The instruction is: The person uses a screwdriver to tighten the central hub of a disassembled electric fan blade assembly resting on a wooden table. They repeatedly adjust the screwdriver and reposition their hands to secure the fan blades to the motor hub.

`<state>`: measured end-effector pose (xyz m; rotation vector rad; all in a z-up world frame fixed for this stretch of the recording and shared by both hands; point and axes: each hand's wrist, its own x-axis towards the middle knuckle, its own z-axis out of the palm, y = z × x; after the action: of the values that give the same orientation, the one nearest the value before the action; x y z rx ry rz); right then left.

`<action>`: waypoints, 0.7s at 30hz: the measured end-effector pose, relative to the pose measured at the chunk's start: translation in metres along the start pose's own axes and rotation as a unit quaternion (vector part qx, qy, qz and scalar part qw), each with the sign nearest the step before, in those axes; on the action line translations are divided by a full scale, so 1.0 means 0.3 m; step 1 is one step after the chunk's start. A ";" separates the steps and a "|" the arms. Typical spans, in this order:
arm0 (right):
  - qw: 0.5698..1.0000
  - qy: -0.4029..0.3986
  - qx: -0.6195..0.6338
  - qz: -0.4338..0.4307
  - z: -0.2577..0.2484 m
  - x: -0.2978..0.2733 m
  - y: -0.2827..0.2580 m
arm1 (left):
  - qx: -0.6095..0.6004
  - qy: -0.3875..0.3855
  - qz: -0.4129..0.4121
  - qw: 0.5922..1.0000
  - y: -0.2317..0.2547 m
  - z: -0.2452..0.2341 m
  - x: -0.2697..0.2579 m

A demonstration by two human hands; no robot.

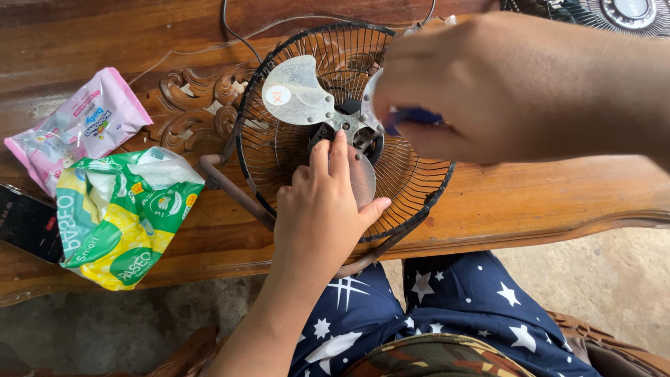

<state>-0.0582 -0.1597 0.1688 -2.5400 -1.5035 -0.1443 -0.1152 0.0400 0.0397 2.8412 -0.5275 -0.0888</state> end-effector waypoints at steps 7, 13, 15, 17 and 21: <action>0.997 -0.048 -0.017 0.060 -0.022 -0.007 0.015 | -0.008 0.002 0.002 1.000 -0.002 0.000 -0.001; 0.999 0.022 -0.038 0.028 0.016 -0.023 0.028 | 0.001 0.014 0.006 1.000 -0.003 -0.001 -0.004; 0.999 0.018 -0.024 0.023 0.025 -0.018 0.032 | 0.002 0.010 0.004 1.000 -0.001 -0.002 -0.003; 0.999 0.005 -0.015 0.029 0.030 -0.015 0.033 | -0.001 0.006 0.002 1.000 0.001 -0.003 -0.002; 0.999 -0.016 -0.010 0.040 0.034 -0.012 0.034 | -0.004 0.004 0.003 1.000 0.000 -0.005 -0.001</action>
<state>-0.0511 -0.1656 0.1572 -2.6253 -1.4163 -0.1085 -0.1152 0.0404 0.0413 2.8307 -0.5314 -0.0797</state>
